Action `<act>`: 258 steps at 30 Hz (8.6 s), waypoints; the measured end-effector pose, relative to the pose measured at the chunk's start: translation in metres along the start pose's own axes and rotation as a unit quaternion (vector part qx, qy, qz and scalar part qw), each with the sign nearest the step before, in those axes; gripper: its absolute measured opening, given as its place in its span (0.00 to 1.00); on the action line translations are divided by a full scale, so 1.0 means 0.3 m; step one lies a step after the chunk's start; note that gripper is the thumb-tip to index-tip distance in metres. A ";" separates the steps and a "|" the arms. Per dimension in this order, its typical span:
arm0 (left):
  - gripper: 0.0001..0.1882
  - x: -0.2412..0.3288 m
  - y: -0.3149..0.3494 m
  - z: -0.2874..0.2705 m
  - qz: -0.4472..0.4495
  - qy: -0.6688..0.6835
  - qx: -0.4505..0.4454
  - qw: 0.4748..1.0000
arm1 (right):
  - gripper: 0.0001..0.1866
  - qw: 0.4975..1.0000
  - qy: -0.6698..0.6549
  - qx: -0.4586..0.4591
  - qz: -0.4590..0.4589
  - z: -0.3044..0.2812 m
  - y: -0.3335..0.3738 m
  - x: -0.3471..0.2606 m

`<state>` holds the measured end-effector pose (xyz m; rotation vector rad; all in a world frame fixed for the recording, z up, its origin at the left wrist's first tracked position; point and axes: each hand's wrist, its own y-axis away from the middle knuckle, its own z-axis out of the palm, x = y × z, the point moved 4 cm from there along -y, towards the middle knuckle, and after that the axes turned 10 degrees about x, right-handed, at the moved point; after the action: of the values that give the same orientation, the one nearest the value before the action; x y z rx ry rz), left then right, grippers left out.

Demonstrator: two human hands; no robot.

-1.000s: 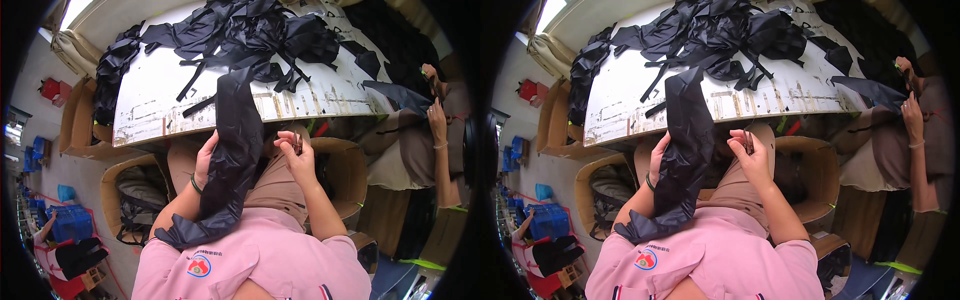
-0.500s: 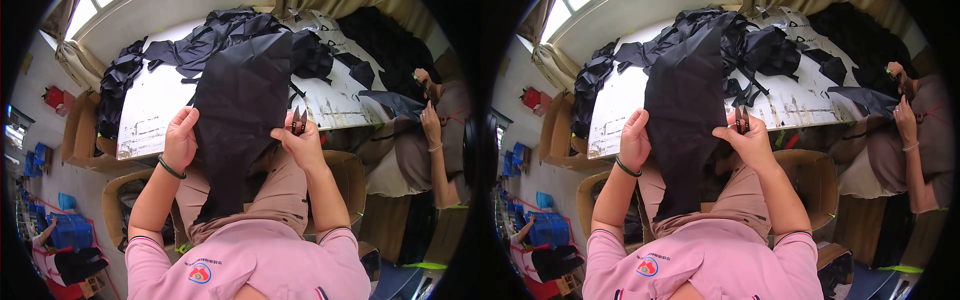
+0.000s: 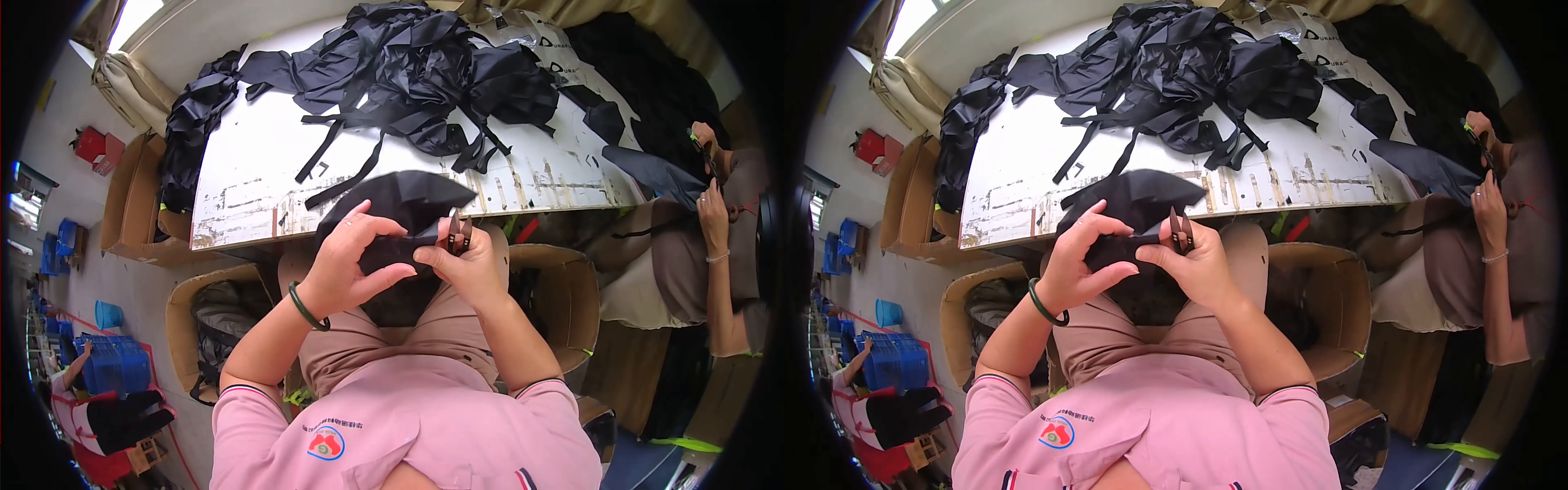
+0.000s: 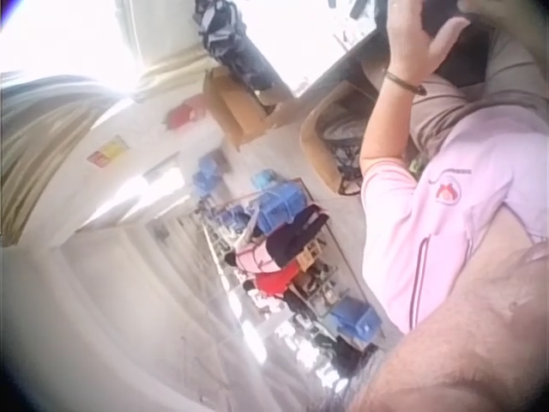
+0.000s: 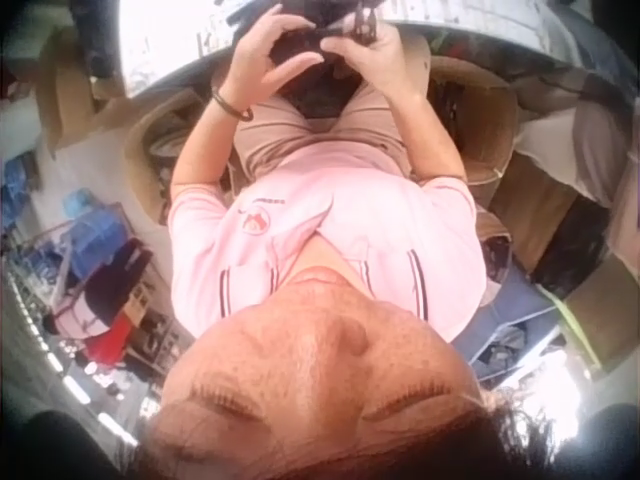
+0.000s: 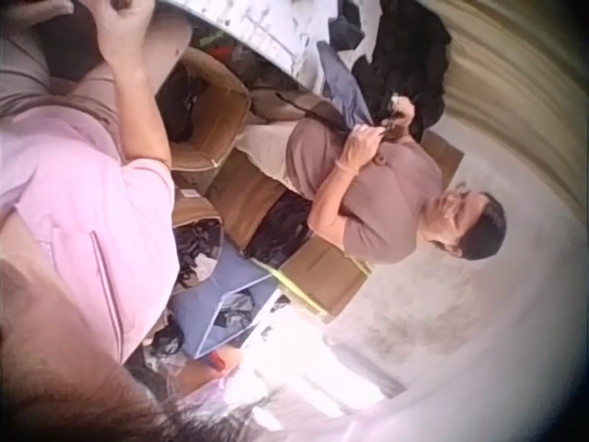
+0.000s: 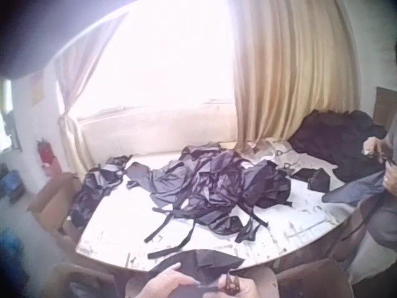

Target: Trimming and inspecting black fabric components at a manufacturing workbench.

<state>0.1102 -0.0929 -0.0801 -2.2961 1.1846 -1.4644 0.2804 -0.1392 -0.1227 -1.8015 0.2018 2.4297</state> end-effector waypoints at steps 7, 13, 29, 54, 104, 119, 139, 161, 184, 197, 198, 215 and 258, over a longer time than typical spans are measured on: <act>0.10 -0.039 0.034 0.013 -0.106 0.123 -0.024 0.986 | 0.13 0.987 0.130 0.021 -0.086 -0.025 0.035 0.014; 0.10 -0.030 0.036 -0.001 -0.117 0.112 -0.064 0.985 | 0.17 0.918 0.308 -0.016 -0.250 0.022 0.046 -0.143; 0.26 -0.230 0.180 0.253 -0.320 0.586 -0.235 0.706 | 0.10 0.943 -0.023 -0.291 -0.160 0.145 0.055 -0.074; 0.06 -0.058 0.151 0.105 -0.206 0.371 0.109 0.899 | 0.10 0.998 0.038 -0.047 -0.003 0.035 0.039 -0.020; 0.09 -0.064 0.215 0.152 -0.064 0.243 0.238 0.938 | 0.14 0.973 0.227 -0.026 -0.022 0.035 0.170 0.074; 0.11 -0.086 0.223 0.149 -0.015 0.235 0.193 0.953 | 0.16 0.980 0.192 -0.025 -0.046 0.024 0.169 0.072; 0.05 -0.148 0.213 0.136 -0.208 0.484 -0.037 0.849 | 0.19 0.930 0.338 -0.145 0.002 -0.034 0.157 -0.003; 0.04 -0.148 0.197 0.150 -0.197 0.472 -0.152 0.846 | 0.19 0.915 0.362 -0.177 -0.006 -0.048 0.161 0.028; 0.10 -0.159 0.245 0.222 -0.383 0.613 -0.394 0.567 | 0.20 0.877 0.362 -0.313 -0.046 -0.028 0.174 0.021; 0.08 -0.152 0.256 0.234 -0.419 0.572 -0.420 0.567 | 0.21 0.837 0.422 -0.344 -0.049 -0.020 0.163 0.014; 0.08 -0.151 0.258 0.234 -0.420 0.565 -0.426 0.567 | 0.21 0.832 0.428 -0.348 -0.056 -0.021 0.162 0.015; 0.05 -0.127 0.233 0.211 -0.377 0.530 -0.052 0.758 | 0.19 0.859 0.473 -0.090 -0.174 -0.027 0.216 0.014; 0.15 -0.183 0.158 0.470 -0.327 0.365 -0.192 0.850 | 0.07 0.958 0.060 0.278 0.027 -0.605 0.329 0.007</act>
<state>0.1904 -0.1228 -0.2133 -2.6372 0.8973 -2.7615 0.4344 -0.2675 -0.1728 -1.6837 0.8574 2.0064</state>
